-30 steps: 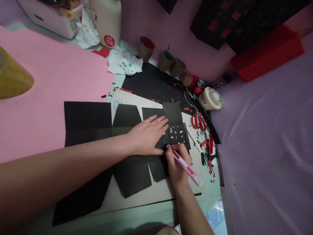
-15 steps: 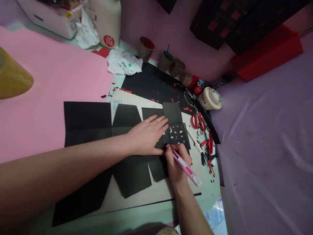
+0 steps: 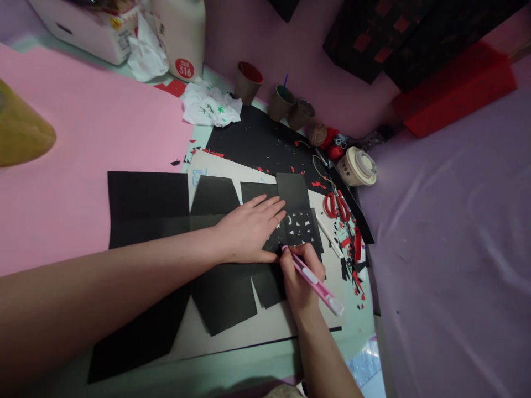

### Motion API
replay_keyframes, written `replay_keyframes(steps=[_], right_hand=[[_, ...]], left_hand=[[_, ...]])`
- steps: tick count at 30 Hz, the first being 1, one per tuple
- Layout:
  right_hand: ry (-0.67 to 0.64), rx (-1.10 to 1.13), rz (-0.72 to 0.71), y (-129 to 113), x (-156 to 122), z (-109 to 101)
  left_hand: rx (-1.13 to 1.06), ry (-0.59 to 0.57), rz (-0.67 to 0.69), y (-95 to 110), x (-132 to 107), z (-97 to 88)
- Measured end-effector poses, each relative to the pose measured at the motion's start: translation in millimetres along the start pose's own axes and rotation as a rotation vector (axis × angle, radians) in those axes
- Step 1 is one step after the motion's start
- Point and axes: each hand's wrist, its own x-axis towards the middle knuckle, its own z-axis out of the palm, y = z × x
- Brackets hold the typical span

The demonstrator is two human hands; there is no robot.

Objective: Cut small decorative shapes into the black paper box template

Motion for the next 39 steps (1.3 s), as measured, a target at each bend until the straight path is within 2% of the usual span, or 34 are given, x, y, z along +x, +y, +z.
replay_keyframes(steps=[19, 28, 35, 39], right_hand=[[0.059, 0.003, 0.027, 0.2, 1.5, 2.0], [0.000, -0.006, 0.006, 0.9, -0.6, 0.3], [0.088, 0.076, 0.113, 4.1, 4.1, -6.9], [-0.009, 0.104, 0.169, 9.3, 9.1, -12.9]], left_hand=[[-0.009, 0.009, 0.000, -0.3, 0.7, 0.4], [-0.002, 0.007, 0.000, 0.2, 0.0, -1.2], [0.005, 0.007, -0.002, -0.7, 0.5, 0.4], [0.007, 0.019, 0.004, -1.1, -0.3, 1.5]])
